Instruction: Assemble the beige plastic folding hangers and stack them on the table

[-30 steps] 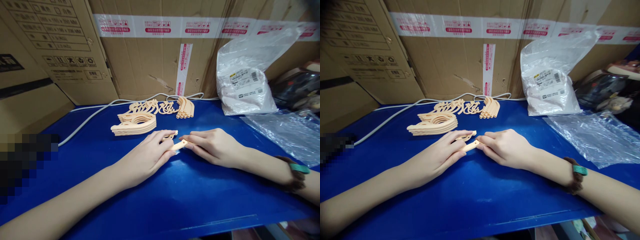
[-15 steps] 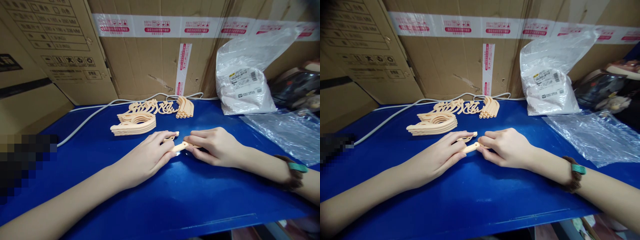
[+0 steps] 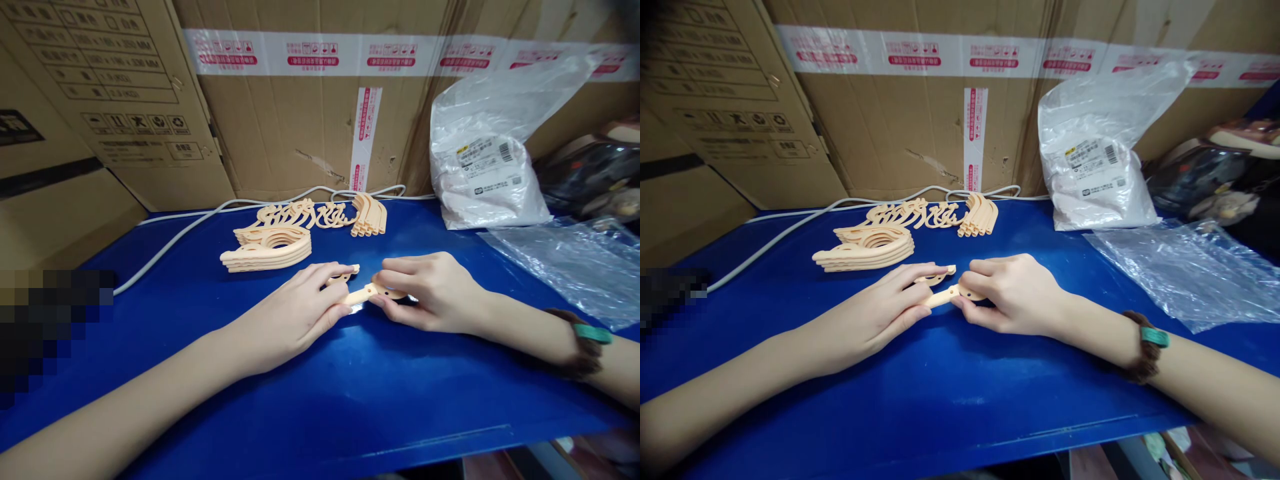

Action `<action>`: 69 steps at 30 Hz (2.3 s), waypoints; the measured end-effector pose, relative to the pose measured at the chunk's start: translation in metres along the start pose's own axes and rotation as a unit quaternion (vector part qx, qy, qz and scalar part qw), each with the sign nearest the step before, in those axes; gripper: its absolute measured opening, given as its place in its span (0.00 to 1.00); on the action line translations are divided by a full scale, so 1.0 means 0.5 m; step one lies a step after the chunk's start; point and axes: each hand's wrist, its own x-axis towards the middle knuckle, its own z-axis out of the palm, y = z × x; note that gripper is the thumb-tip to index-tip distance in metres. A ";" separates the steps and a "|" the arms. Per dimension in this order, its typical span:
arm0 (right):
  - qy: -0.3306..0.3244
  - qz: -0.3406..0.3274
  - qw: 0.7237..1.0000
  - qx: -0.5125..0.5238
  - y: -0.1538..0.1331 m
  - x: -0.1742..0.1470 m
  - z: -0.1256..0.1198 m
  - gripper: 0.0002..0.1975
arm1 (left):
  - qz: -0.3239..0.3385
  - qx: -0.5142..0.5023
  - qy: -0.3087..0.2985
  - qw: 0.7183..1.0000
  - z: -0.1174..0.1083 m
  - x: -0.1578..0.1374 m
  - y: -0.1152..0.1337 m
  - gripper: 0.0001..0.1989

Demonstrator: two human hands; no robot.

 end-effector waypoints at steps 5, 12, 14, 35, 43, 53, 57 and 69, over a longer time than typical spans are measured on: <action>-0.001 0.016 1.000 0.008 0.001 0.000 0.000 0.18 | 0.002 -0.007 0.006 1.000 -0.003 0.001 0.002 0.14; -0.060 0.072 0.991 0.093 0.001 0.008 -0.003 0.18 | -0.003 -0.020 0.024 1.000 -0.001 0.003 -0.001 0.14; -0.067 0.100 0.985 0.125 0.001 0.013 -0.005 0.19 | -0.008 -0.024 0.036 0.999 0.001 0.004 -0.004 0.14; -0.165 0.145 0.949 0.226 0.002 0.018 -0.009 0.25 | -0.013 -0.020 0.028 0.999 0.002 0.004 -0.002 0.15; -0.156 0.132 0.961 0.185 0.003 0.016 -0.004 0.26 | -0.010 -0.006 0.026 1.000 0.003 0.002 -0.003 0.16; -0.146 0.103 0.979 0.098 0.007 0.011 0.000 0.26 | -0.007 0.000 0.029 1.000 0.005 0.002 -0.004 0.16; -0.152 0.132 0.962 0.184 0.004 0.014 -0.002 0.25 | -0.007 0.004 0.033 0.999 0.006 0.001 -0.005 0.17; -0.142 0.113 0.972 0.150 0.002 0.012 0.000 0.24 | -0.001 0.009 0.027 1.000 0.007 0.001 -0.006 0.17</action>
